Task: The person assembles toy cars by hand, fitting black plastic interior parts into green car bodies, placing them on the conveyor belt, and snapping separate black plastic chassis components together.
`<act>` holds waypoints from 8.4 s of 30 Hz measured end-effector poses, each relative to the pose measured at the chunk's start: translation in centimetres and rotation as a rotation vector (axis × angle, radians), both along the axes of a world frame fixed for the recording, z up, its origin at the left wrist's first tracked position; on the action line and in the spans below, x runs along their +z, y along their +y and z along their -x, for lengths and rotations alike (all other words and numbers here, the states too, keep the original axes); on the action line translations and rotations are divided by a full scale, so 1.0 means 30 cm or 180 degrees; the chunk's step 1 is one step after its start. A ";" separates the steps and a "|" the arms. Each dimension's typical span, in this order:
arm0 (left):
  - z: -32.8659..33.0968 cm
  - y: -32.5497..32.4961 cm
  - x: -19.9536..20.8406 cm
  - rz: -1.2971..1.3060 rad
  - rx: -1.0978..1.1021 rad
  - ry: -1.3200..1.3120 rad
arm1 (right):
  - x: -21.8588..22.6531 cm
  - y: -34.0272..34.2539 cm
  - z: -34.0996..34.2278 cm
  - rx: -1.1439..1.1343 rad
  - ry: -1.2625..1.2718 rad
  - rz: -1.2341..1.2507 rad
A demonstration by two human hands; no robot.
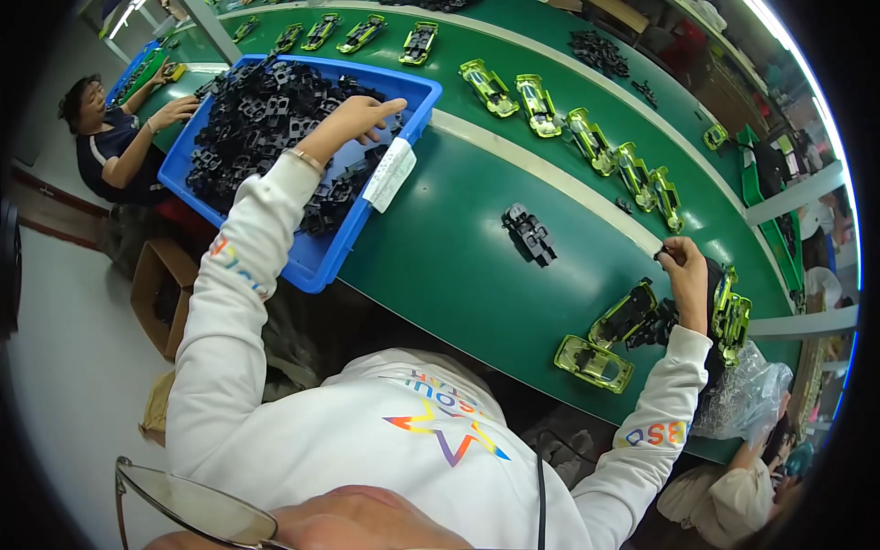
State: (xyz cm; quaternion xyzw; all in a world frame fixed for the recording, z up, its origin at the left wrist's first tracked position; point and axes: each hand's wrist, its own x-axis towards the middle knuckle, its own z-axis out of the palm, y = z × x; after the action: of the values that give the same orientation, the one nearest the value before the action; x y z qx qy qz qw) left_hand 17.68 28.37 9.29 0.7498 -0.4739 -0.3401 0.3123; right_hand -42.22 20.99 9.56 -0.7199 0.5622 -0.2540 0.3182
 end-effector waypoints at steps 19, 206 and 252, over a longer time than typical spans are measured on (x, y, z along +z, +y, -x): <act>0.474 0.333 0.164 0.1504 0.0243 0.2172 | 0.176 0.268 -0.618 0.0716 -0.2105 -0.0587; 0.821 0.278 0.060 0.1861 -0.0126 0.2719 | 0.056 0.351 -0.639 0.0757 -0.2985 -0.1677; -0.144 0.475 0.068 0.0128 -0.0269 -0.1419 | -0.097 0.178 0.242 -0.0158 0.1317 0.0422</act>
State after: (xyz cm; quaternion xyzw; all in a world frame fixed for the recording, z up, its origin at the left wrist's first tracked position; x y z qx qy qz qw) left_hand 22.00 42.63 11.31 0.7795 -0.5689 -0.1692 0.2001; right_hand -49.48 26.33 6.66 -0.7619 0.6151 -0.1451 0.1417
